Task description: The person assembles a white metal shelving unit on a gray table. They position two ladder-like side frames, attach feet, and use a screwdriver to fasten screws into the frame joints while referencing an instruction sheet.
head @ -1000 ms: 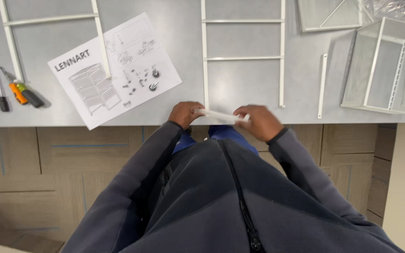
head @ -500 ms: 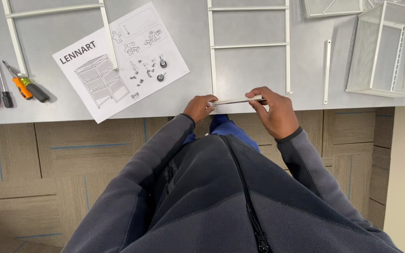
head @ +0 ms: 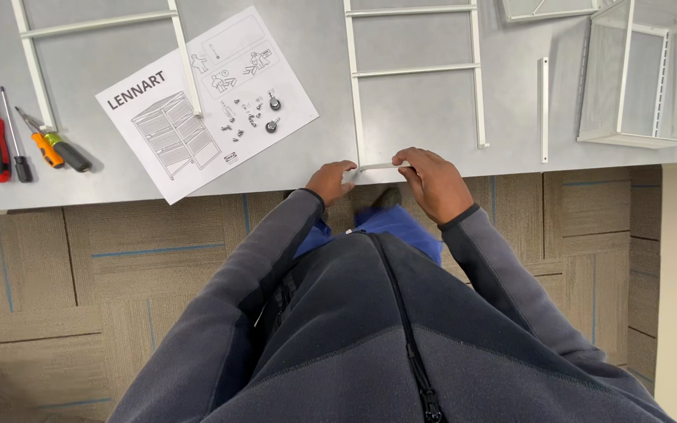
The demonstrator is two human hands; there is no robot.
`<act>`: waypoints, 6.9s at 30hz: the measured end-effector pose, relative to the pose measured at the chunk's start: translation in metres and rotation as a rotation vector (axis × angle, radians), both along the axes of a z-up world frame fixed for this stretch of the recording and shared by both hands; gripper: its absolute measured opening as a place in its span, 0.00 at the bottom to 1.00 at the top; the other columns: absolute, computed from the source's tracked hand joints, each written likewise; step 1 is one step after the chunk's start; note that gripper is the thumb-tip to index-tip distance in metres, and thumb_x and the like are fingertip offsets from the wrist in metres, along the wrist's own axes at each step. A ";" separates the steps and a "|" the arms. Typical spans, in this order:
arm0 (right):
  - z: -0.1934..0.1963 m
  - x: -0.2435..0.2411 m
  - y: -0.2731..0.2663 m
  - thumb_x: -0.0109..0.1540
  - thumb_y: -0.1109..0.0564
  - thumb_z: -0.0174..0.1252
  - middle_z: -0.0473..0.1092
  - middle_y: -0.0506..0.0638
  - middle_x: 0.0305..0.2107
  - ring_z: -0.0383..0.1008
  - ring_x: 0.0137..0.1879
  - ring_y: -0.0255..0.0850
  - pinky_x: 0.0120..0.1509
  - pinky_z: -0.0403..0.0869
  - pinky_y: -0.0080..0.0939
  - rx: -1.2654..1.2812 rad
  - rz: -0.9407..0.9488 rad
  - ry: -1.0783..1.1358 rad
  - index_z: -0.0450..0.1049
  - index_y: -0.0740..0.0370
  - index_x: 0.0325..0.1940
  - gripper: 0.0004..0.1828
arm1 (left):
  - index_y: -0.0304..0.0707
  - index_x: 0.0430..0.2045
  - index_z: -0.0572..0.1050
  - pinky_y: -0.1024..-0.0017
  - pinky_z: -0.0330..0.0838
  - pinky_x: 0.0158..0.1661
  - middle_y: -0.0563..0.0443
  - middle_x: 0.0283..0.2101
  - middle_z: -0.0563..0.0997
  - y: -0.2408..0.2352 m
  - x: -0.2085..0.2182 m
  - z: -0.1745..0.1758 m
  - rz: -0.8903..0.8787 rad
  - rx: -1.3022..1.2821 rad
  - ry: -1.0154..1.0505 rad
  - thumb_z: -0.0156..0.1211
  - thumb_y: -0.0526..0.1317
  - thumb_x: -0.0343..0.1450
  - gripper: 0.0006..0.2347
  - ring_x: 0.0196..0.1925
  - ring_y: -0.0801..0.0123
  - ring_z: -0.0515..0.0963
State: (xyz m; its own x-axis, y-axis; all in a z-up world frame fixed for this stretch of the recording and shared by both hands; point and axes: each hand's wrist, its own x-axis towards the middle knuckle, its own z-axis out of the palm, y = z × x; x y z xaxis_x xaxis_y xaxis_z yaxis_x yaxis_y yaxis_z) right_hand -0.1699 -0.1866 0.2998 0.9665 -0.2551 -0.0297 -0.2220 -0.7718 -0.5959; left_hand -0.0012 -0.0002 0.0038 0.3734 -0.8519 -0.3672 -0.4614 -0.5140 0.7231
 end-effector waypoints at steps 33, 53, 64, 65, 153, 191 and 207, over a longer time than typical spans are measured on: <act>-0.030 0.032 -0.015 0.82 0.56 0.54 0.81 0.63 0.44 0.86 0.49 0.70 0.53 0.83 0.76 0.011 0.258 0.105 0.69 0.51 0.64 0.06 | 0.40 0.87 0.53 0.42 0.83 0.76 0.34 0.83 0.66 0.005 -0.086 0.075 0.282 0.119 0.187 0.58 0.44 0.89 0.30 0.77 0.43 0.79; -0.218 -0.108 -0.204 0.73 0.63 0.73 0.81 0.60 0.59 0.81 0.68 0.59 0.74 0.84 0.61 -0.056 -0.271 0.080 0.68 0.59 0.84 0.36 | 0.44 0.68 0.80 0.40 0.89 0.60 0.32 0.66 0.83 -0.015 -0.075 0.087 0.692 -0.196 0.056 0.64 0.43 0.87 0.14 0.61 0.35 0.89; -0.325 -0.243 -0.415 0.69 0.58 0.75 0.80 0.56 0.55 0.83 0.64 0.57 0.65 0.85 0.61 -0.215 -0.670 0.220 0.75 0.55 0.69 0.26 | 0.44 0.63 0.84 0.44 0.88 0.54 0.39 0.63 0.87 0.082 -0.137 0.037 0.714 0.084 0.196 0.64 0.39 0.86 0.10 0.60 0.42 0.90; -0.337 -0.243 -0.431 0.68 0.58 0.77 0.79 0.54 0.56 0.83 0.63 0.56 0.66 0.85 0.60 -0.249 -0.661 0.200 0.74 0.55 0.68 0.27 | 0.46 0.61 0.85 0.48 0.88 0.54 0.42 0.63 0.88 0.087 -0.141 0.029 0.698 0.136 0.214 0.66 0.40 0.85 0.10 0.59 0.46 0.91; -0.316 -0.167 -0.160 0.73 0.51 0.63 0.82 0.60 0.50 0.84 0.63 0.63 0.61 0.83 0.71 0.413 -0.762 0.179 0.66 0.57 0.74 0.27 | 0.47 0.72 0.78 0.38 0.88 0.60 0.40 0.61 0.89 -0.032 -0.139 0.144 0.089 0.003 0.128 0.56 0.42 0.89 0.15 0.61 0.40 0.90; -0.260 -0.037 0.032 0.73 0.50 0.66 0.79 0.74 0.59 0.89 0.52 0.56 0.57 0.90 0.58 0.741 -0.476 0.545 0.62 0.63 0.87 0.40 | 0.54 0.59 0.82 0.50 0.90 0.53 0.48 0.56 0.90 0.216 0.067 0.026 0.661 0.050 0.270 0.54 0.44 0.88 0.10 0.53 0.60 0.94; -0.269 -0.094 0.076 0.77 0.56 0.65 0.80 0.67 0.49 0.86 0.49 0.56 0.54 0.86 0.60 0.830 -0.728 0.478 0.60 0.65 0.88 0.37 | 0.49 0.57 0.75 0.53 0.85 0.62 0.50 0.54 0.84 0.177 0.292 -0.024 0.934 0.148 -0.283 0.73 0.55 0.80 0.18 0.60 0.52 0.87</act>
